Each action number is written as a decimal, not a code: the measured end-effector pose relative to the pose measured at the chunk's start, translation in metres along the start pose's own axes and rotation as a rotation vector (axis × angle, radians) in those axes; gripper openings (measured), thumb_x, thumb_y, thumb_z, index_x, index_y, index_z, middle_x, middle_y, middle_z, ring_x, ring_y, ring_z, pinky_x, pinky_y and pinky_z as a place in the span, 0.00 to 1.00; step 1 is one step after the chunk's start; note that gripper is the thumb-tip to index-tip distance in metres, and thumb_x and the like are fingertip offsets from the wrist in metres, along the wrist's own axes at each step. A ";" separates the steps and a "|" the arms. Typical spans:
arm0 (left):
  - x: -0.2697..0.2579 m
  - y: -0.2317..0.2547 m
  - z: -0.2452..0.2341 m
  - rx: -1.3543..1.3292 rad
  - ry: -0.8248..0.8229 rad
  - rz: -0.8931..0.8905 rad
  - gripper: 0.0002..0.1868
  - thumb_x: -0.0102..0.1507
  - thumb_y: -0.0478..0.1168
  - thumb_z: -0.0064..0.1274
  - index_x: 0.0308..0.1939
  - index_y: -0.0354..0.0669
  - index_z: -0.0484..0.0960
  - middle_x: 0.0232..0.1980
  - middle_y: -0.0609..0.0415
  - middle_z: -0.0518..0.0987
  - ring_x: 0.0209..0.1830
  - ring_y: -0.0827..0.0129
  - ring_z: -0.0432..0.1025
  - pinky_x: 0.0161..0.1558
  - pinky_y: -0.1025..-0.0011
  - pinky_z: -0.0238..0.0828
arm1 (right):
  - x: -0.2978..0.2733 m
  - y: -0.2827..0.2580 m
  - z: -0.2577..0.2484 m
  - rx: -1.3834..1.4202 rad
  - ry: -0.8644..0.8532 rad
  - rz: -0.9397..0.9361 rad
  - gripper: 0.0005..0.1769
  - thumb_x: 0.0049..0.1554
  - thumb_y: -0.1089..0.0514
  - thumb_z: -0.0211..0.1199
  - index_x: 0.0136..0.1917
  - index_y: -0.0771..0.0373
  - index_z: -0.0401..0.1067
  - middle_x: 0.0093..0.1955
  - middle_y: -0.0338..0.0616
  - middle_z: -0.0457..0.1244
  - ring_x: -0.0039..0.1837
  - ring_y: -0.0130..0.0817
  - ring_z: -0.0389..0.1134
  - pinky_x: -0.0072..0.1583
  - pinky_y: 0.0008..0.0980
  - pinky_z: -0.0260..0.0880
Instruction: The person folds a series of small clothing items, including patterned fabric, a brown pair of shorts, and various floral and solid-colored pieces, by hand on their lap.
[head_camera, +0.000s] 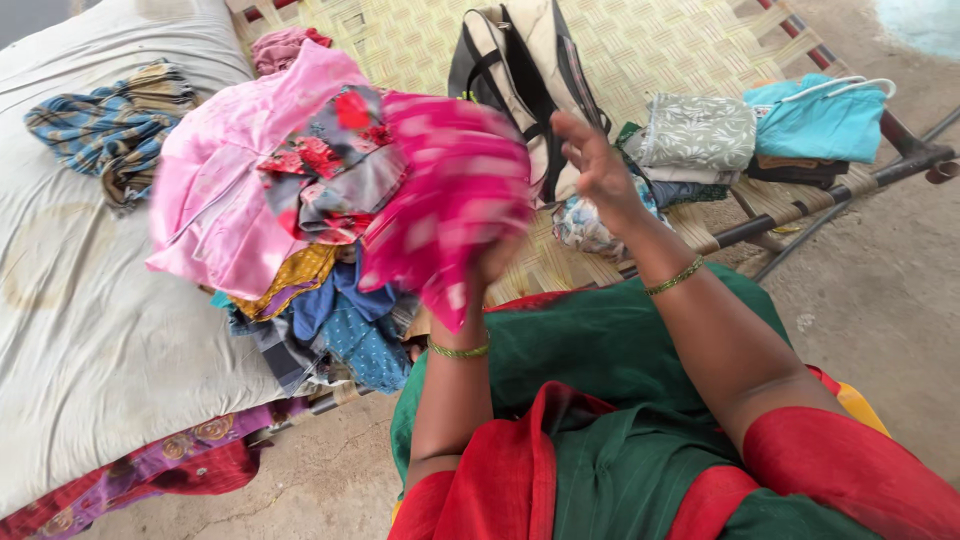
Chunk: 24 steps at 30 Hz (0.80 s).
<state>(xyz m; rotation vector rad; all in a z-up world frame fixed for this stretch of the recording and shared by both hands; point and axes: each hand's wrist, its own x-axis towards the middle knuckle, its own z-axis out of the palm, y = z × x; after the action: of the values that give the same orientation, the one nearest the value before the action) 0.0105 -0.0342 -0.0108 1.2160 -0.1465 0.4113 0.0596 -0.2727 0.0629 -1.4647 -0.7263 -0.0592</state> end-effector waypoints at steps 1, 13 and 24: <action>-0.009 -0.011 0.006 0.044 -0.166 -0.109 0.27 0.57 0.33 0.61 0.60 0.45 0.74 0.55 0.56 0.78 0.50 0.69 0.72 0.45 0.69 0.68 | 0.000 0.005 -0.006 0.148 0.067 -0.029 0.54 0.60 0.23 0.56 0.83 0.60 0.52 0.85 0.50 0.49 0.86 0.42 0.48 0.82 0.49 0.46; -0.007 0.013 0.022 -1.015 -0.104 -0.410 0.32 0.64 0.50 0.50 0.66 0.32 0.73 0.66 0.40 0.77 0.67 0.50 0.71 0.72 0.50 0.65 | -0.008 0.055 0.021 0.703 -0.291 0.898 0.46 0.56 0.23 0.40 0.77 0.51 0.60 0.74 0.41 0.62 0.71 0.33 0.65 0.69 0.37 0.67; 0.019 0.062 0.001 -0.649 -0.202 -0.478 0.38 0.62 0.58 0.53 0.70 0.38 0.70 0.67 0.46 0.75 0.65 0.56 0.73 0.67 0.55 0.69 | -0.003 0.019 -0.061 0.810 0.051 0.628 0.46 0.47 0.42 0.81 0.71 0.65 0.67 0.64 0.50 0.67 0.66 0.44 0.68 0.68 0.49 0.71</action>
<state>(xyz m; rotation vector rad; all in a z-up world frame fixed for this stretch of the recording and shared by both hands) 0.0039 -0.0131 0.0506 0.6132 -0.1419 -0.1780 0.0907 -0.3267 0.0490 -0.8402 -0.1666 0.6124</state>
